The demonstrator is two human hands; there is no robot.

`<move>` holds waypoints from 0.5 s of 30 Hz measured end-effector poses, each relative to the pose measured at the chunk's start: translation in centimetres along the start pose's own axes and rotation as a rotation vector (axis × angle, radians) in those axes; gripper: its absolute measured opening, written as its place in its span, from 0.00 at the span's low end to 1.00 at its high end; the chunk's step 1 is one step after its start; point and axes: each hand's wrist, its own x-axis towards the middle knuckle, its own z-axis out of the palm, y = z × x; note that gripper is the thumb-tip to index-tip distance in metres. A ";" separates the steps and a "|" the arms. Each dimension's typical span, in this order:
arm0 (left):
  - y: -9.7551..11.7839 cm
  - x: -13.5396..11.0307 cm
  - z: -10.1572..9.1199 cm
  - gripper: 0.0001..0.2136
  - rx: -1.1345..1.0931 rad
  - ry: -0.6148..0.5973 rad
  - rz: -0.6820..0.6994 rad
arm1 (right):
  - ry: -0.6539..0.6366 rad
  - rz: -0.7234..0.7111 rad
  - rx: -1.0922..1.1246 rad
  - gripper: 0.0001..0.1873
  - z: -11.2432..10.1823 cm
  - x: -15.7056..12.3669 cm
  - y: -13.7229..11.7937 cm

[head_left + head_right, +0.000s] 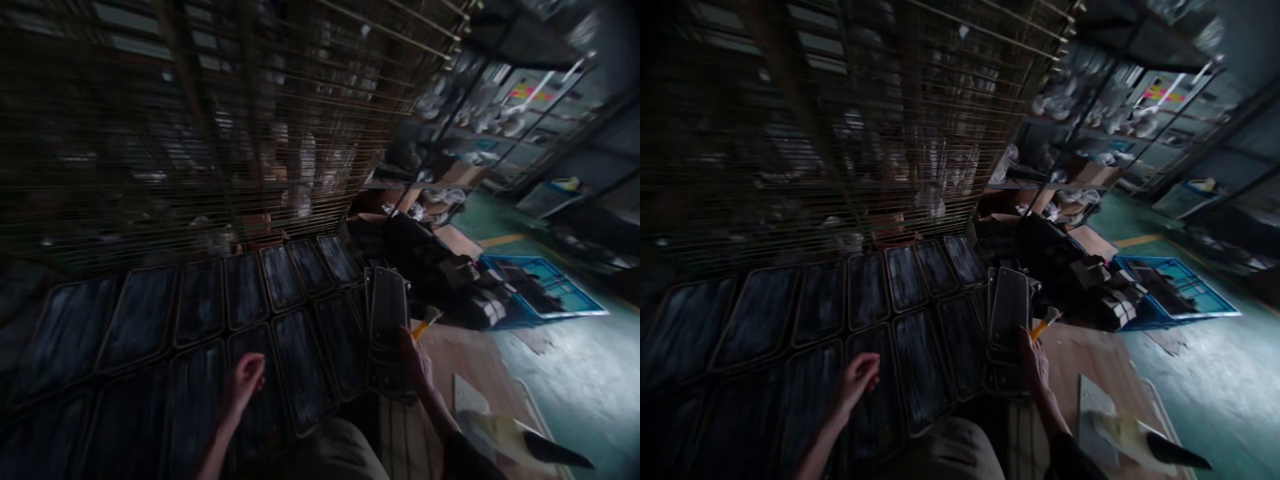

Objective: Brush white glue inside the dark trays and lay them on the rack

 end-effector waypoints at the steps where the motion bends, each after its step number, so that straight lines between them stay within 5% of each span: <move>1: -0.5 -1.3 4.0 0.25 -0.004 -0.152 -0.010 | -0.007 -0.001 -0.053 0.19 0.3 -0.2 1.1; 4: -0.5 -4.3 14.7 0.23 0.022 -0.421 -0.029 | -0.008 0.010 -0.114 0.24 0.6 -0.8 3.3; 7: 0.8 -5.0 21.7 0.17 0.117 -0.426 0.096 | -0.020 0.010 -0.068 0.25 -1.3 -1.9 5.7; 11: 2.2 -4.4 26.3 0.14 0.306 -0.329 0.276 | -0.012 0.069 -0.031 0.23 -7.0 -5.8 11.4; 15: 2.2 -4.1 29.0 0.18 0.543 -0.193 0.350 | 0.091 0.315 -0.097 0.23 -12.4 -12.4 18.8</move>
